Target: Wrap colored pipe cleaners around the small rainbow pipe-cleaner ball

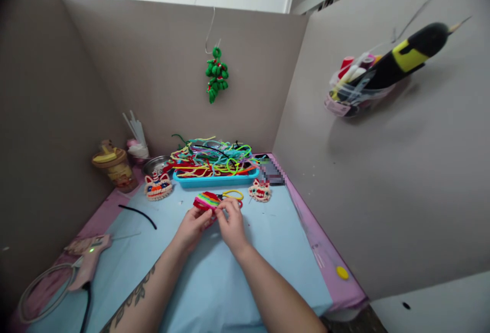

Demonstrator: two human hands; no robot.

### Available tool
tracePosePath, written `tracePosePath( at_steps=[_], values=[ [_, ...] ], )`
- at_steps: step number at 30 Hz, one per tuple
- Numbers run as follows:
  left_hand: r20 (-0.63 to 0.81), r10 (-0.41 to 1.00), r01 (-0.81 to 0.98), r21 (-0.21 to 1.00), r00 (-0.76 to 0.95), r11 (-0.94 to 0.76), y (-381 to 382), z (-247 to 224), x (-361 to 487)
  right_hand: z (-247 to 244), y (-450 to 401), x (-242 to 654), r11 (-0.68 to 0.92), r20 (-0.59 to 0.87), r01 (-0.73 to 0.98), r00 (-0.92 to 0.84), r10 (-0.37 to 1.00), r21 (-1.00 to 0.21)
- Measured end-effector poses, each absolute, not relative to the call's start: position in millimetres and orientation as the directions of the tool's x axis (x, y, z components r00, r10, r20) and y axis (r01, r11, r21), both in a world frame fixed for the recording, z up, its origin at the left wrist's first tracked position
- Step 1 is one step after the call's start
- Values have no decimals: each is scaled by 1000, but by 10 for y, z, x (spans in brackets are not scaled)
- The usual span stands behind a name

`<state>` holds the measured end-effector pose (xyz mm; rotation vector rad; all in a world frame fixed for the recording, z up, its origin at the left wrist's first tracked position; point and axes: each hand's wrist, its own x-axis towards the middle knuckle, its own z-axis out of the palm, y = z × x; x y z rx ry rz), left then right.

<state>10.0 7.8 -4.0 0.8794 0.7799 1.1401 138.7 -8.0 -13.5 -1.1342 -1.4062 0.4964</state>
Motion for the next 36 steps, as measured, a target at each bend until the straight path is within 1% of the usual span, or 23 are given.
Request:
tracePosePath(
  at_steps=[3,6,8,10,15,19,23,29,34,36],
  values=[
    [-75,974,-460,872,214,168,66,3,92,-140,-101,1398,459,553,431,121,824,-777],
    [-54,968,-503,846,247,175,55,63,80,-137,-119,1405,508,619,524,47,784,-684],
    [-49,966,-508,843,253,176,57,86,69,-131,-122,1412,521,634,557,12,773,-647],
    [-51,969,-490,855,241,167,66,88,57,-127,-118,1417,506,622,572,11,783,-646],
    [-72,970,-440,882,233,171,84,63,36,-147,-101,1425,439,568,566,65,820,-698],
    [-85,976,-417,894,202,164,94,62,36,-162,-93,1422,410,529,505,113,841,-759],
    [-106,984,-419,894,145,159,111,60,35,-149,-94,1407,399,479,402,120,870,-824],
    [-140,979,-444,875,146,191,126,55,32,-191,-75,1386,349,395,252,163,904,-903],
    [-138,988,-470,868,76,157,173,56,-40,-276,-2,1399,244,245,31,156,957,-969],
    [-124,991,-489,863,44,130,198,60,-89,-281,25,1411,187,180,-48,122,976,-981]
  ],
)
